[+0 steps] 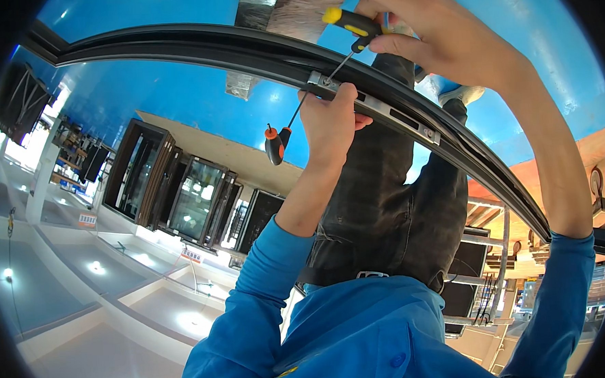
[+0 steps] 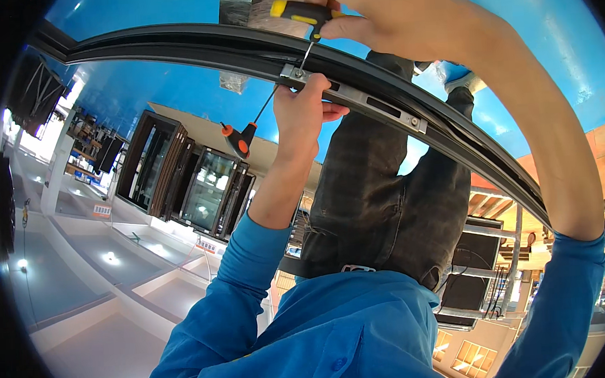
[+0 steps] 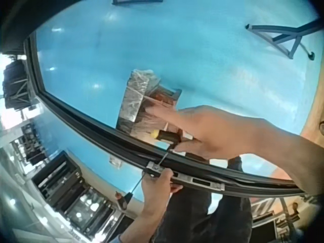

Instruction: Assembling hardware onto a metal door track or frame.

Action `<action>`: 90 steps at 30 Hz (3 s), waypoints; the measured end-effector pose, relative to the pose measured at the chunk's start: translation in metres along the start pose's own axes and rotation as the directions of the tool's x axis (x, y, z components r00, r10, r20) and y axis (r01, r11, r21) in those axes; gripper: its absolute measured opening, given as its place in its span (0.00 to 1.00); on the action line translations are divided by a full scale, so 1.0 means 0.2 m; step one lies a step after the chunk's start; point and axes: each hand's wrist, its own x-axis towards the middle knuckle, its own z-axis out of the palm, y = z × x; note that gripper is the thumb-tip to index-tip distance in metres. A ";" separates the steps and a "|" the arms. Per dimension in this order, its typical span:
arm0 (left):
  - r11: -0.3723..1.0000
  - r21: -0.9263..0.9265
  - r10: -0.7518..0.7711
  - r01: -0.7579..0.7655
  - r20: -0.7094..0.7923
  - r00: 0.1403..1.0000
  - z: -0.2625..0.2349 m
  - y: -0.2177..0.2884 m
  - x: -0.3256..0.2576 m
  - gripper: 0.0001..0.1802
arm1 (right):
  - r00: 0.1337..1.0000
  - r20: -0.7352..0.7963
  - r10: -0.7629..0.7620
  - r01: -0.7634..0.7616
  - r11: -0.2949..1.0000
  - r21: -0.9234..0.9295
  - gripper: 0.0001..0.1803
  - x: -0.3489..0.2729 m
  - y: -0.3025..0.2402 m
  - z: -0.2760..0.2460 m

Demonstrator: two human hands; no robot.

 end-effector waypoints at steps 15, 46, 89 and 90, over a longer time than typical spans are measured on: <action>0.976 0.203 -0.079 0.080 -0.013 0.997 -0.02 0.07 -0.03 0.20 | 0.934 0.218 -0.282 0.355 0.788 -0.502 0.34 0.00 0.01 -0.02; 0.987 0.088 -0.138 0.132 0.060 0.989 -0.03 0.05 0.01 0.13 | 0.931 0.004 -0.366 0.358 0.910 -0.210 0.29 0.04 0.10 0.05; 0.999 -0.012 -0.042 0.043 0.081 0.996 -0.01 0.01 0.00 0.13 | 0.998 0.029 0.056 -0.063 0.832 0.552 0.19 -0.09 0.00 0.09; 0.999 -0.012 -0.045 0.046 0.079 0.996 -0.01 0.01 0.00 0.13 | 0.998 0.032 0.057 -0.065 0.830 0.553 0.19 -0.09 0.00 0.11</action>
